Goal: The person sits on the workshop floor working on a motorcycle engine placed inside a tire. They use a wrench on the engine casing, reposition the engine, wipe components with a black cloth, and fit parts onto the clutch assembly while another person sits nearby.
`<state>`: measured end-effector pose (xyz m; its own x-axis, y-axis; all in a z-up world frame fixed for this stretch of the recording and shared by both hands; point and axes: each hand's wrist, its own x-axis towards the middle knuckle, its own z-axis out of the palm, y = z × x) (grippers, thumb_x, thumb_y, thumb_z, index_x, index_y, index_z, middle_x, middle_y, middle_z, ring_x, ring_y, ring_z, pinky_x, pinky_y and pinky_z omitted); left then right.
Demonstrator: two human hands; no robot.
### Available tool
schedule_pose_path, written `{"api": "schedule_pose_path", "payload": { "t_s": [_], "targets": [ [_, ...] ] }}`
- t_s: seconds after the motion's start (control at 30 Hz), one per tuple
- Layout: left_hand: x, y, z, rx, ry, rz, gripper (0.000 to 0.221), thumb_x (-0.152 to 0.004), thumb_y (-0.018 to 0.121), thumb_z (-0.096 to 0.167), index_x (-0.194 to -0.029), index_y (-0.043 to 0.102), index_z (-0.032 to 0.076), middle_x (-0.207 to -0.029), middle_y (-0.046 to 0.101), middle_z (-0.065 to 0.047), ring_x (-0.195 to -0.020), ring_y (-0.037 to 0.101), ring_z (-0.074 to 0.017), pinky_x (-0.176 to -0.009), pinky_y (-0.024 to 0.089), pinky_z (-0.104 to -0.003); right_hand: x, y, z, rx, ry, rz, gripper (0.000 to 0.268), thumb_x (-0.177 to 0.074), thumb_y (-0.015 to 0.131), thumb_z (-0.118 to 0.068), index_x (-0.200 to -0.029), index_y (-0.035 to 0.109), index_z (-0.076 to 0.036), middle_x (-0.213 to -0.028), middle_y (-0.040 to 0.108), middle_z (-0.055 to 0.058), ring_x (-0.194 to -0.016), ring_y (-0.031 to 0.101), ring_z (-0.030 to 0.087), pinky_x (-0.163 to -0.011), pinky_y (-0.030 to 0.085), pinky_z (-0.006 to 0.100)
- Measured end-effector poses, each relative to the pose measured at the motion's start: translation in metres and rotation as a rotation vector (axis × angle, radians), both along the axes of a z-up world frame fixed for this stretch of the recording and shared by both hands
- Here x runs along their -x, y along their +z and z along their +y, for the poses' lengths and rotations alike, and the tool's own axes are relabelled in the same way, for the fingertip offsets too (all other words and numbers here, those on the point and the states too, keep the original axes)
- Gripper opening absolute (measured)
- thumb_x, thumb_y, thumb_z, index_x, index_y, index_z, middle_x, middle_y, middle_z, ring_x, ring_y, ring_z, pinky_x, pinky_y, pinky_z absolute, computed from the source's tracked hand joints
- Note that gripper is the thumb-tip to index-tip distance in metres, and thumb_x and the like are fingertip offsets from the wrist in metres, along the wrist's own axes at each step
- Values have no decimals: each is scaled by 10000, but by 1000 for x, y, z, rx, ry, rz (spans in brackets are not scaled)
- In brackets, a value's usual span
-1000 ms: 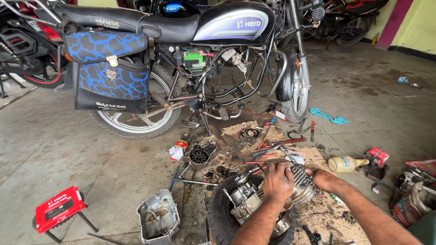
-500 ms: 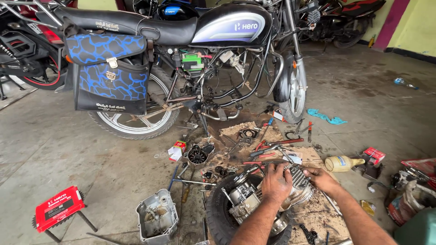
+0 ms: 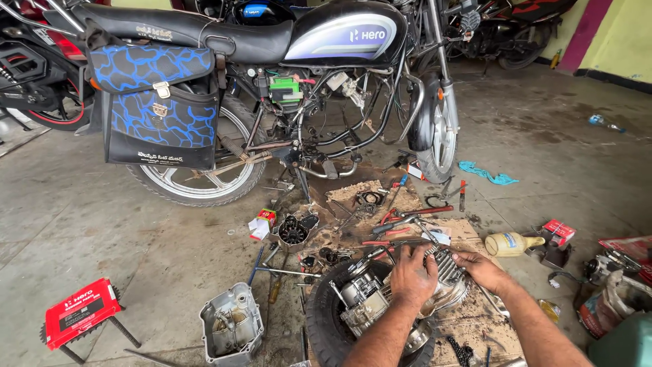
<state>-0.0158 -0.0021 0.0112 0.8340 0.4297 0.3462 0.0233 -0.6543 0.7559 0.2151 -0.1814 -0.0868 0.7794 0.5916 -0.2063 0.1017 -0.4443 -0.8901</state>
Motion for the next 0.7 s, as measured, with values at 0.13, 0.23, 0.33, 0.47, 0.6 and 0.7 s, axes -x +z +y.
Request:
{"api": "schedule_pose_path", "payload": {
  "t_s": [0.13, 0.23, 0.33, 0.47, 0.6, 0.7],
  "targets": [
    [7, 8, 1, 22, -6, 7, 348, -984, 559, 317, -1313, 648, 241, -1170, 573, -169, -1017, 679, -365, -837, 564, -506, 11, 13, 1, 65, -67, -120, 420, -1012, 573, -346, -1318, 706, -91, -1162, 784, 9, -1007, 661, 139, -947, 512, 328],
    [3, 4, 1, 45, -14, -47, 346, -975, 559, 307, -1300, 659, 239, -1158, 582, -165, -1035, 679, -359, -846, 572, -499, 8, 9, 2, -6, -22, -11, 480, -1022, 559, -374, -1361, 712, -71, -1123, 764, 105, -876, 582, 181, -823, 509, 379],
    [-1, 1, 2, 10, 2, -37, 335, -976, 571, 303, -1289, 668, 237, -1153, 580, -165, -1046, 671, -356, -851, 564, -502, 11, 10, 3, 273, -52, -156, 569, -1026, 548, -466, -1448, 628, -93, -1152, 784, 228, -950, 686, 385, -914, 545, 456],
    [3, 11, 2, 19, -18, 31, 357, -990, 541, 309, -1321, 650, 233, -1173, 573, -161, -1039, 679, -341, -856, 571, -487, 1, -6, -2, 541, -99, -318, 786, -988, 331, -685, -1516, 512, -132, -1354, 689, 173, -1326, 618, 277, -1152, 452, 421],
    [6, 13, 2, 20, -24, 56, 370, -1001, 529, 312, -1343, 634, 222, -1182, 566, -169, -1046, 681, -335, -852, 583, -469, 5, -2, -4, 587, -76, -252, 902, -941, 212, -766, -1526, 482, -135, -1395, 658, 159, -1370, 585, 275, -1188, 419, 466],
    [0, 7, 3, 26, -28, 82, 373, -1007, 529, 311, -1357, 619, 218, -1200, 546, -186, -1054, 673, -335, -850, 586, -465, 5, 5, -3, 613, -58, -218, 917, -943, 222, -778, -1507, 518, -118, -1330, 732, 174, -1306, 661, 272, -1165, 470, 448]
  ]
}}
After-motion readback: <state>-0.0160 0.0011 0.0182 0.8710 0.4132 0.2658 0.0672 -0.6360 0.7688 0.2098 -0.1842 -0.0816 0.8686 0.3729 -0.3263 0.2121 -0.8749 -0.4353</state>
